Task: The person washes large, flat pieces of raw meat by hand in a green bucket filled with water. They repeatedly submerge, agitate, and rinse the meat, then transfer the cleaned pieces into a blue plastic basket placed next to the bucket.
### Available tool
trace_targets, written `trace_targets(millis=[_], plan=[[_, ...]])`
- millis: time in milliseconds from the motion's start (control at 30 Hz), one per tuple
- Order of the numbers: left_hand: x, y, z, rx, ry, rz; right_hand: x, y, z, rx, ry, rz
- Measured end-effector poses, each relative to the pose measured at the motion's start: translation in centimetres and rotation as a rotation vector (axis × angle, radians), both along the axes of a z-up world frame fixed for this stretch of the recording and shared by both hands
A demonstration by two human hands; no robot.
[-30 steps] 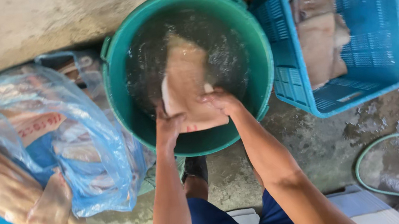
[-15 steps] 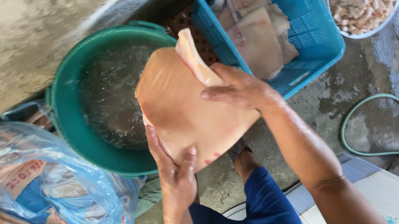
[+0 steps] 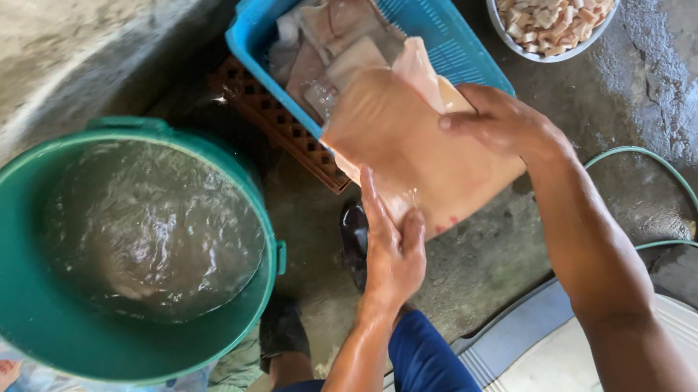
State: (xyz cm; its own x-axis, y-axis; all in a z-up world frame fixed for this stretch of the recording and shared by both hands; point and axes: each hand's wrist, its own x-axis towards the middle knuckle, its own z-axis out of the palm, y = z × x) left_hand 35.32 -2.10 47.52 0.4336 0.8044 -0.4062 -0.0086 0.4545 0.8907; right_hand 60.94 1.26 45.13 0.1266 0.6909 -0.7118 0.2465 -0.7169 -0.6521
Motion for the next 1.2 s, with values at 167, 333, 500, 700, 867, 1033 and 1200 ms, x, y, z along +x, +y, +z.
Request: trace_targets(millis=[167,333,500,700,867,1033,1200], plan=[[5.8,1.1,-4.3,-0.032,0.164,-0.033,4.7,2.6,-4.6,-0.006,-0.238,0.185],[8.6,1.9,-6.6,0.386,0.131,0.044,7.8,4.9,-4.3,0.169,-0.304,0.163],[10.9,2.6,-11.5,0.281,0.246,-0.072,10.4,5.6,-8.5,0.175,-0.482,0.180],[11.3,1.8,-19.0,0.121,0.526,-0.396,8.8,2.7,-14.4,-0.013,-0.732,0.100],[10.1,2.4,-18.5,0.312,0.383,-0.091,2.7,2.0,-13.6,0.202,-0.564,0.107],[7.7,6.2,-14.4,0.417,0.342,0.022,-5.6,3.4,-10.0,0.337,-0.276,-0.095],[0.1,9.2,-11.7,0.499,0.351,0.200,-15.0,5.7,-6.9,0.484,-0.107,-0.164]])
